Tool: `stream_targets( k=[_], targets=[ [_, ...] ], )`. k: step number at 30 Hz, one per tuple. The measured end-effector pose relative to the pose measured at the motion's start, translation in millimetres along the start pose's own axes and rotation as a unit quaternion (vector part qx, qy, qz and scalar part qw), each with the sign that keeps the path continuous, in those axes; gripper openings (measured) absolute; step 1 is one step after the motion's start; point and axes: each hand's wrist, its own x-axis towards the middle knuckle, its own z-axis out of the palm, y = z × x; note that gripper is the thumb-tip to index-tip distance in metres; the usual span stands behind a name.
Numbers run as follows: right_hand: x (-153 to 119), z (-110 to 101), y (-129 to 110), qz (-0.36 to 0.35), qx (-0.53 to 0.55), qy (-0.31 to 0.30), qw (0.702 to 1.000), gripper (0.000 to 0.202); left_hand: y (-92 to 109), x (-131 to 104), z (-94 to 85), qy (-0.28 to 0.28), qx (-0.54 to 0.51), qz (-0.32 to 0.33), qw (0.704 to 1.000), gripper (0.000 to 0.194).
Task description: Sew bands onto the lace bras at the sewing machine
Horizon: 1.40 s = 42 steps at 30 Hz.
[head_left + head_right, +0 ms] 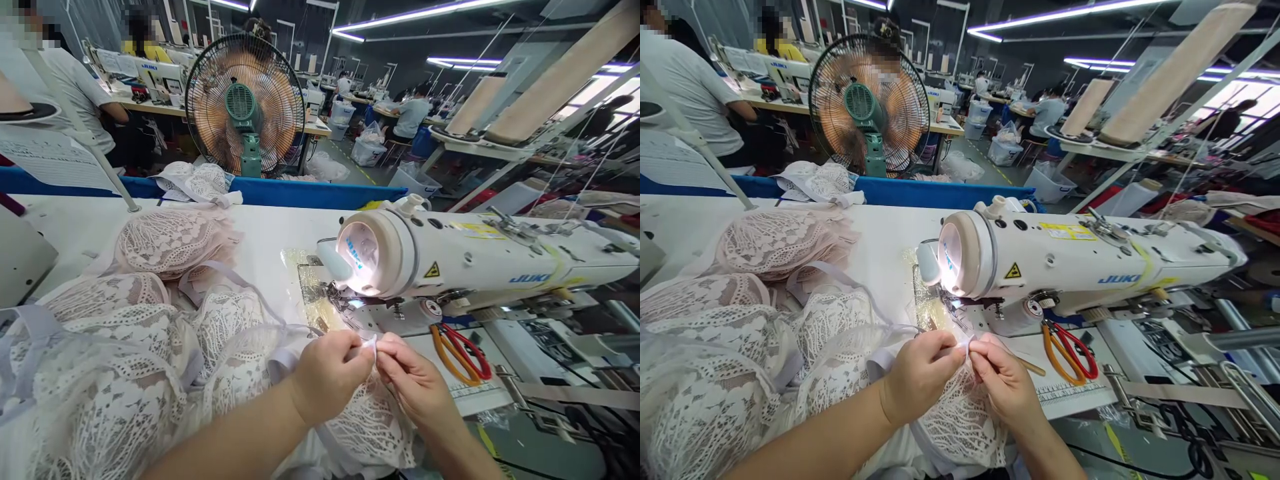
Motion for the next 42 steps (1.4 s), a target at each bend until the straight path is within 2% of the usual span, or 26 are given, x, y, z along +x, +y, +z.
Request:
stream_targets(
  k=[7,10,14,18,22,26,29,35,42],
  targets=[
    [3,-2,-1,-0.014,-0.014,-0.013,1.0,0.013,-8,-1,3.8,0.014,0.131,0.128,0.983,0.025],
    [2,1,-2,0.009,-0.036,-0.003,0.999,0.017,-11,0,5.6,0.026,0.165,0.142,0.976,0.025],
    [3,7,-12,0.044,-0.066,0.018,0.997,0.027,-14,0,7.7,0.059,0.216,0.207,0.952,0.026],
    [6,5,-24,0.099,-0.031,-0.008,0.995,0.025,-17,2,9.1,0.126,0.181,0.258,0.941,0.025],
    [1,-1,-26,0.141,0.011,-0.029,0.99,0.017,-16,5,8.2,0.15,0.143,0.287,0.935,0.021],
    [-4,-3,-25,0.107,-0.023,-0.023,0.994,0.016,-14,6,6.7,0.167,0.134,0.317,0.924,0.023],
    [-5,-2,-29,0.071,-0.073,-0.009,0.995,0.02,-14,6,6.8,0.159,0.134,0.329,0.921,0.026],
    [-3,1,-40,0.046,-0.111,0.008,0.993,0.018,-18,5,7.7,0.134,0.12,0.322,0.929,0.031],
    [-4,3,-42,-0.01,-0.184,0.042,0.982,0.02,-17,4,7.2,0.124,0.114,0.322,0.932,0.034]
  ],
)
